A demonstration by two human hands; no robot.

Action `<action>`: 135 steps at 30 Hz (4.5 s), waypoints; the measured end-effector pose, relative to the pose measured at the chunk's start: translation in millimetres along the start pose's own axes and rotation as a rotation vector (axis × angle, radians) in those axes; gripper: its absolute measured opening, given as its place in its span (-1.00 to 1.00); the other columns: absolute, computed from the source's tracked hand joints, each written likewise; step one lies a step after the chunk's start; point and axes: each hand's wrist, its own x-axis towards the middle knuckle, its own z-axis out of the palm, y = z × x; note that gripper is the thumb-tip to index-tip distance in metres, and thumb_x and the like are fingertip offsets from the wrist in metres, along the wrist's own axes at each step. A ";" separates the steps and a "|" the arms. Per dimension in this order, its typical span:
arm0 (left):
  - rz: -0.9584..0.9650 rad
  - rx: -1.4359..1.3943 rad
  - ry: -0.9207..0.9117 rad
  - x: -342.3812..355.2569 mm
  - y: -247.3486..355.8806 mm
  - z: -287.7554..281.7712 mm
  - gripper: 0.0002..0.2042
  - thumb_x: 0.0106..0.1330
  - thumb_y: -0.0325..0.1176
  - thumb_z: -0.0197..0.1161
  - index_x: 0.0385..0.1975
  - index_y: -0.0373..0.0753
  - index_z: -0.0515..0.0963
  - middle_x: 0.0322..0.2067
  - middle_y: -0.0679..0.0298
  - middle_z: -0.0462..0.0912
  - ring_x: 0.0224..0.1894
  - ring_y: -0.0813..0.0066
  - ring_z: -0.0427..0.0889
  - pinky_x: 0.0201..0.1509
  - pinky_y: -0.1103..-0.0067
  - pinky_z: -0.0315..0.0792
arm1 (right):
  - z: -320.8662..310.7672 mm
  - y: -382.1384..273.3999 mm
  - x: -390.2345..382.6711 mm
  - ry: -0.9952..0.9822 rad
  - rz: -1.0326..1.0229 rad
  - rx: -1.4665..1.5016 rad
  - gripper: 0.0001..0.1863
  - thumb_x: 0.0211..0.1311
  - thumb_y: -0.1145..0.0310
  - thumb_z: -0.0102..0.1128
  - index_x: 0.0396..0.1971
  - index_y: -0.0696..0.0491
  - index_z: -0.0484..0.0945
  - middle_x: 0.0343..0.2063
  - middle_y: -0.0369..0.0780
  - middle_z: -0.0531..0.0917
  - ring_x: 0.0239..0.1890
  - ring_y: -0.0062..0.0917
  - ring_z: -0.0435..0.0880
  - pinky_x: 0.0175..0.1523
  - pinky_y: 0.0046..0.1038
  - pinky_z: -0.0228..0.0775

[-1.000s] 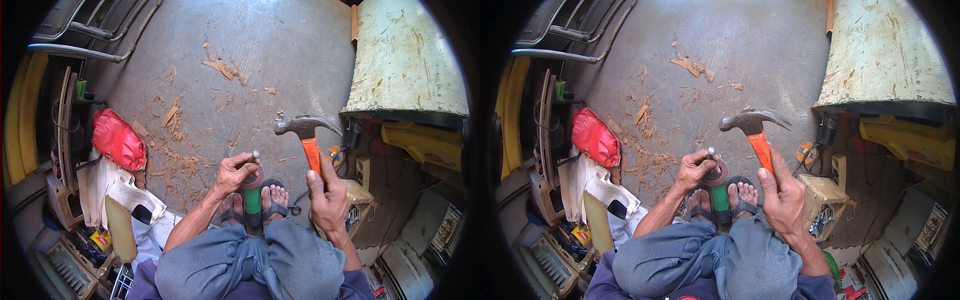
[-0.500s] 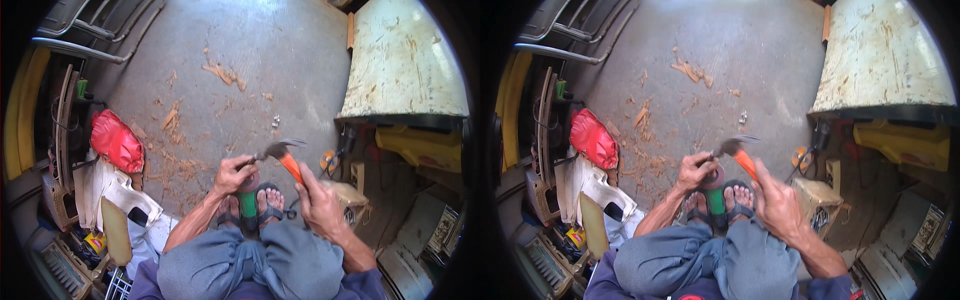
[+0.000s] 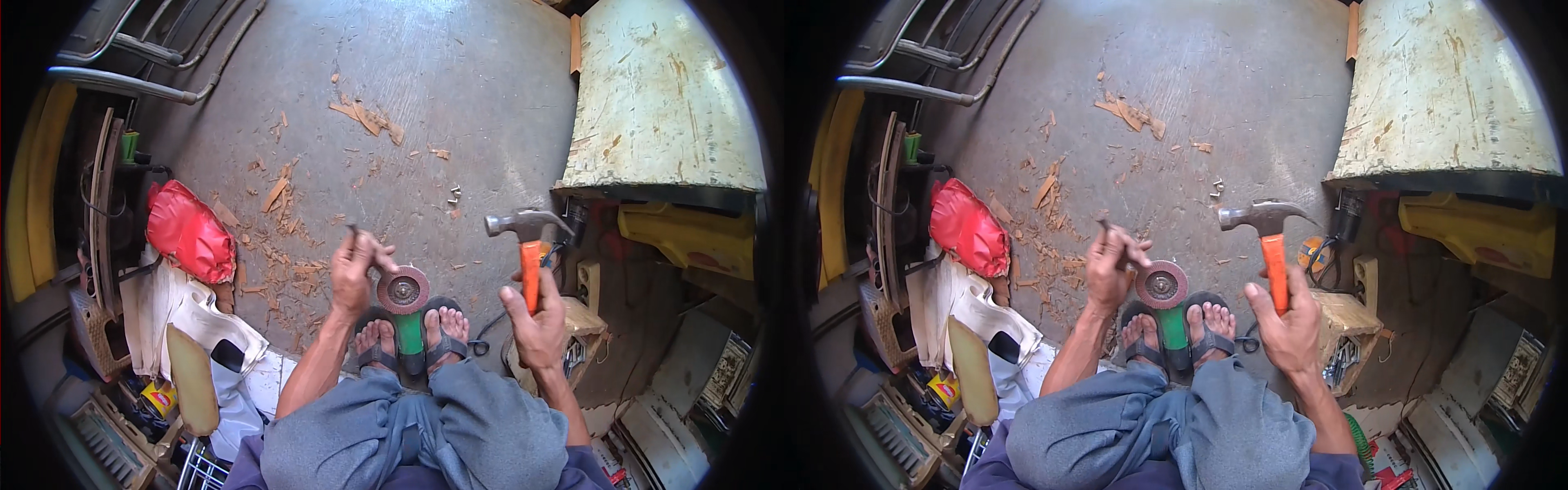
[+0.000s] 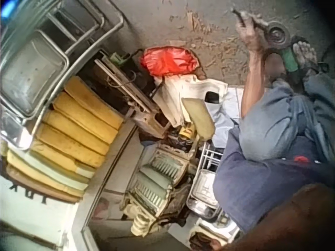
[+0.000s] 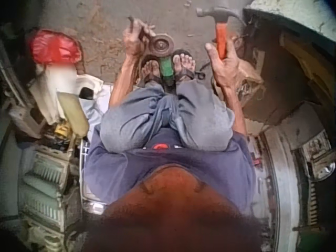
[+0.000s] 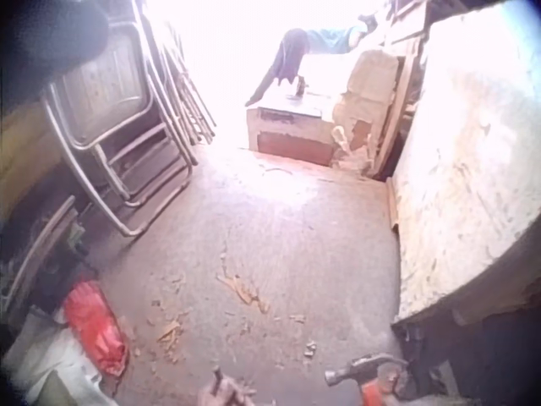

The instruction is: The person uses a hammer to strike a metal rod held against a grinding tool on the floor, then uses pliers to manipulate a small metal part.

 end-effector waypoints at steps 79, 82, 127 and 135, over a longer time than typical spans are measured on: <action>-0.287 1.099 -0.074 -12.5 40.6 11.1 -0.68 0.38 -0.11 0.32 -0.15 -0.28 0.66 -0.51 0.23 0.65 -0.45 0.46 0.53 -0.31 0.41 0.45 | 123.6 90.8 56.4 -0.614 0.214 0.282 -0.69 0.46 0.26 0.17 0.07 0.07 0.68 -0.23 -0.18 0.78 -0.26 -0.54 0.74 -0.15 -0.45 0.61; -0.299 0.827 0.099 -14.3 42.8 9.0 -0.66 0.44 -0.08 0.28 -0.18 -0.30 0.65 -0.47 0.30 0.62 -0.41 0.53 0.47 -0.27 0.52 0.42 | 112.9 87.3 56.3 -0.512 0.056 0.141 -0.70 0.44 0.29 0.17 0.04 0.10 0.68 -0.19 -0.08 0.76 -0.19 -0.38 0.75 -0.05 -0.38 0.58; 0.155 0.899 -0.138 -28.9 48.2 52.1 -0.82 0.32 -0.45 0.31 -0.11 -0.28 0.62 -0.35 0.05 0.76 -0.28 0.19 0.81 -0.26 0.45 0.62 | -12.8 -26.1 46.3 -0.424 0.057 0.046 -0.60 0.41 0.41 0.22 0.19 0.17 0.49 -0.24 0.02 0.70 -0.29 -0.50 0.72 -0.26 -0.41 0.56; 0.073 0.829 -0.097 -23.4 50.0 55.8 -0.79 0.30 -0.48 0.37 -0.08 -0.31 0.67 -0.37 0.18 0.78 -0.29 0.67 0.70 -0.23 0.56 0.60 | -21.5 -21.0 33.5 -0.394 -0.433 -0.404 -0.45 0.42 0.38 0.20 0.36 0.14 0.38 -0.25 0.18 0.71 -0.23 -0.22 0.81 -0.07 -0.17 0.62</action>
